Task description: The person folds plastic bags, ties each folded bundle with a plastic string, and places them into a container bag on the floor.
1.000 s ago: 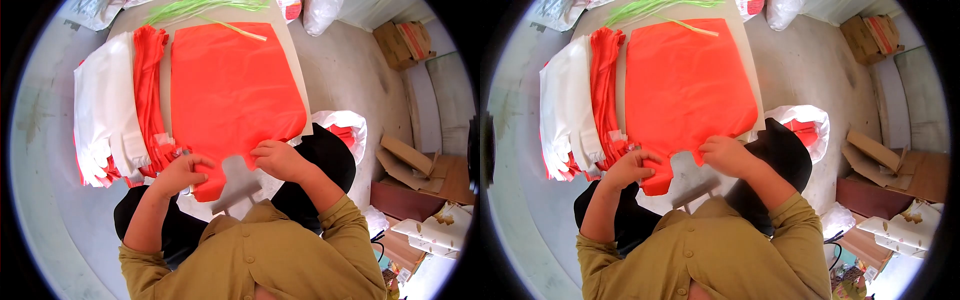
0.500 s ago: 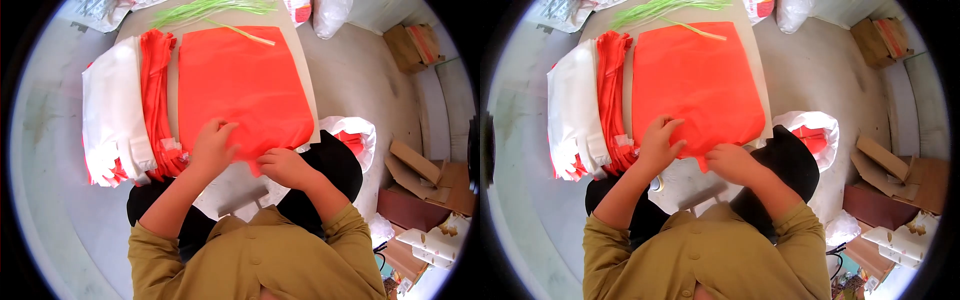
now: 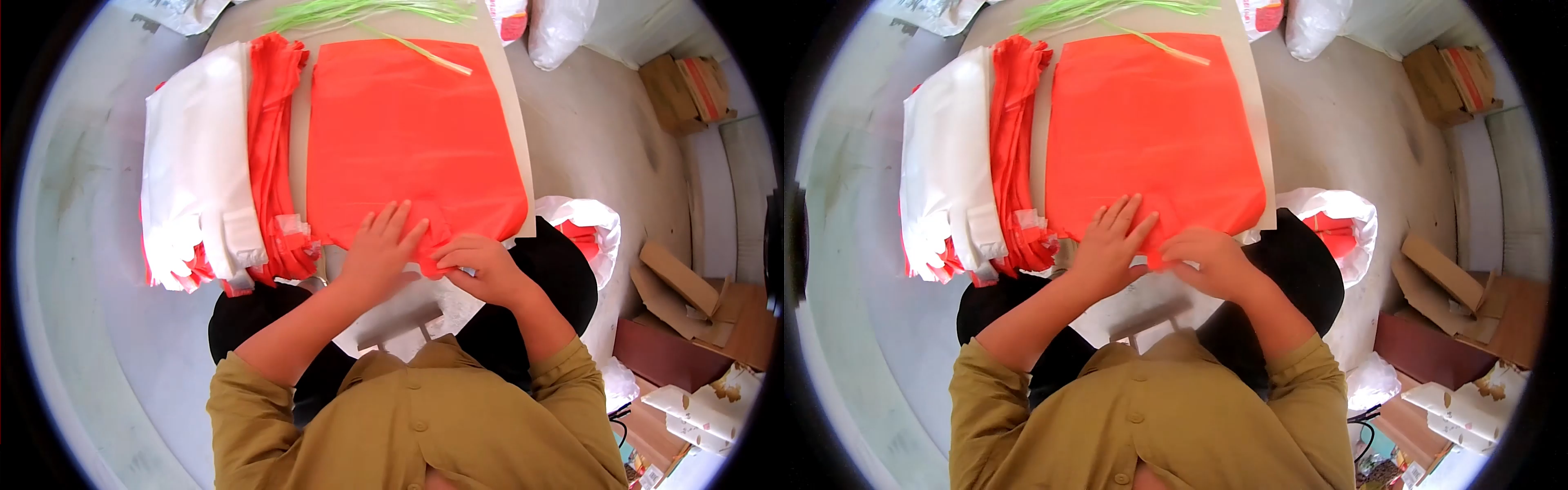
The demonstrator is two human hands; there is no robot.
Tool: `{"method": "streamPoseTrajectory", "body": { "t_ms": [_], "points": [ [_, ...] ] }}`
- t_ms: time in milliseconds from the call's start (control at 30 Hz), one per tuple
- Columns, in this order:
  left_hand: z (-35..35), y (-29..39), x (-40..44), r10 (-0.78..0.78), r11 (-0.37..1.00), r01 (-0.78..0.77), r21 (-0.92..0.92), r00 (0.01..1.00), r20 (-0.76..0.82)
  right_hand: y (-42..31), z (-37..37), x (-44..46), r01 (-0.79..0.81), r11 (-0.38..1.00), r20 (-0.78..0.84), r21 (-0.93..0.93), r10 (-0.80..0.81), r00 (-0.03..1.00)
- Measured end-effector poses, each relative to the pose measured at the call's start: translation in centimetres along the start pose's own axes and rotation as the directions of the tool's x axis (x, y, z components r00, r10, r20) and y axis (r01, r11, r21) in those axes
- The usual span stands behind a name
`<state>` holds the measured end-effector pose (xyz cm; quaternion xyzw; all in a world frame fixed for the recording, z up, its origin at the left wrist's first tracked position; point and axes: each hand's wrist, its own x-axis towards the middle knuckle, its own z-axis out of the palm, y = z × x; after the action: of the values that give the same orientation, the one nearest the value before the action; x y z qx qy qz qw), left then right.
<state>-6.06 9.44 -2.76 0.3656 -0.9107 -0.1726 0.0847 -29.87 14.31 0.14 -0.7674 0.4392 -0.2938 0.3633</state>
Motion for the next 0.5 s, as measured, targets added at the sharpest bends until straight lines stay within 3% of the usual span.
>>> {"method": "streamPoseTrajectory", "body": {
  "t_ms": [133,267,367,433,467,500],
  "points": [
    [0.4,1.4,0.9,-0.038,0.991,0.025,-0.129,0.994,-0.102,0.1,0.3,0.3,-0.008,0.999,-0.033,0.040,0.009,0.999],
    [1.4,1.5,1.9,0.010,0.993,-0.022,-0.117,0.995,-0.101,0.4,0.2,0.4,0.064,0.998,-0.097,0.007,-0.063,0.993],
    [1.6,0.7,2.7,0.018,0.965,-0.035,-0.260,0.998,-0.068,-0.6,-1.9,-0.3,-0.253,0.956,-0.327,0.146,0.288,0.900],
    [0.9,-0.4,3.1,0.029,0.908,-0.063,-0.414,0.996,-0.089,1.6,-3.3,-0.4,-0.192,0.930,-0.651,0.315,0.359,0.669],
    [0.2,-0.7,3.3,-0.053,0.777,0.036,-0.629,0.999,-0.008,1.2,-4.7,-0.9,-0.127,0.819,-0.590,0.560,0.502,0.632],
    [-0.8,-1.0,3.5,-0.115,0.592,0.144,-0.793,0.989,0.095,2.2,-5.2,-1.4,-0.130,0.775,-0.580,0.618,0.561,0.590]
  ]
}}
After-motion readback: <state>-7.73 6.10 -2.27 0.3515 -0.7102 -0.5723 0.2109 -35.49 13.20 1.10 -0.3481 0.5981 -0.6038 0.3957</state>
